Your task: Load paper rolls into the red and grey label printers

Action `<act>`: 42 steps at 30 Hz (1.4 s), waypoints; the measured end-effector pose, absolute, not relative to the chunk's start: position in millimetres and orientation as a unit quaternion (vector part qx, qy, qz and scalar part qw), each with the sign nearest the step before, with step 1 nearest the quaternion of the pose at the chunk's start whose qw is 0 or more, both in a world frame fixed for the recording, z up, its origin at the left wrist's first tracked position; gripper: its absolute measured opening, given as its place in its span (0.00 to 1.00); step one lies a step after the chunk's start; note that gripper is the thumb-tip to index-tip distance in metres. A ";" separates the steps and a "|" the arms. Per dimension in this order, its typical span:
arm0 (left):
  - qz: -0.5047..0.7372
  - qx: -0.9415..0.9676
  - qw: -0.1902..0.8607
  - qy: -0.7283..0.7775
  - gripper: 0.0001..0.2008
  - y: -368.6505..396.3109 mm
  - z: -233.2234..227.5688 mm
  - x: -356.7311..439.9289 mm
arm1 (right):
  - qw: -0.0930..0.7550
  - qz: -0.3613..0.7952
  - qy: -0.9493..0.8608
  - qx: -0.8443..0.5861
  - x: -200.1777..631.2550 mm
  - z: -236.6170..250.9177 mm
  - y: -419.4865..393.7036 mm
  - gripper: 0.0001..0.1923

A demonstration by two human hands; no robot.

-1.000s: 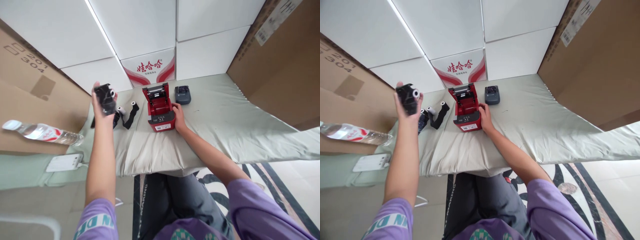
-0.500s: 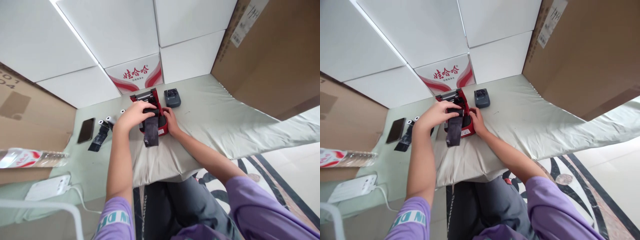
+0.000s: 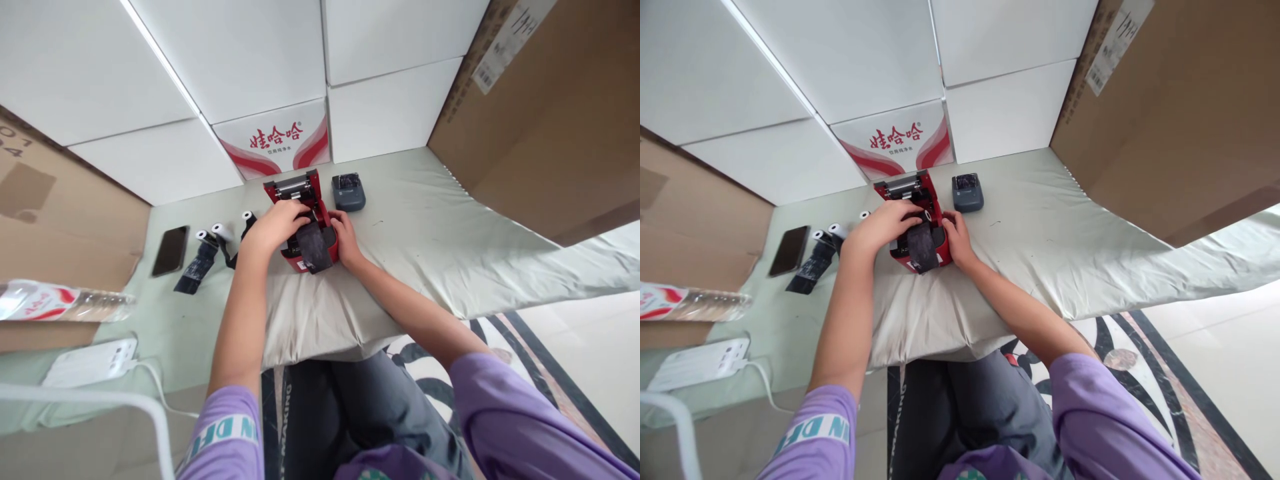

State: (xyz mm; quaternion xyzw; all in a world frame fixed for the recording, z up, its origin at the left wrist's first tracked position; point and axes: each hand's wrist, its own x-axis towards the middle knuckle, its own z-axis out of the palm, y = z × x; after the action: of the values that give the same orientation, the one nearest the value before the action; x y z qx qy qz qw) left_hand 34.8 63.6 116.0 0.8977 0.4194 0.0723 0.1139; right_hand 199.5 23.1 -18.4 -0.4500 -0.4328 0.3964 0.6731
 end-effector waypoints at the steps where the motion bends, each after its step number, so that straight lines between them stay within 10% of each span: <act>1: 0.067 0.900 0.110 0.416 0.17 63.5 115.5 34.0 | 0.670 0.398 -0.436 -0.451 199.8 -18.4 22.8 0.18; 20: 0.071 0.862 0.238 0.443 0.13 62.9 119.9 25.8 | 0.663 0.411 -0.436 -0.449 202.0 -15.8 21.0 0.19; 29: 0.394 0.782 0.165 0.454 0.10 59.8 143.8 -6.4 | 0.666 0.415 -0.430 -0.446 201.1 -14.5 19.6 0.17; 42: 0.231 0.811 0.238 0.483 0.12 62.6 135.4 -0.9 | 0.665 0.416 -0.424 -0.452 201.6 -16.2 21.8 0.17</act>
State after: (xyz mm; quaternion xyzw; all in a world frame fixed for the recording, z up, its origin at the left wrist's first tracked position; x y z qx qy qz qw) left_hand -0.9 62.6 135.4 0.8109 0.4825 0.2306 0.2376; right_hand 201.6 21.8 -16.2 -0.4522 -0.4238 0.4164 0.6652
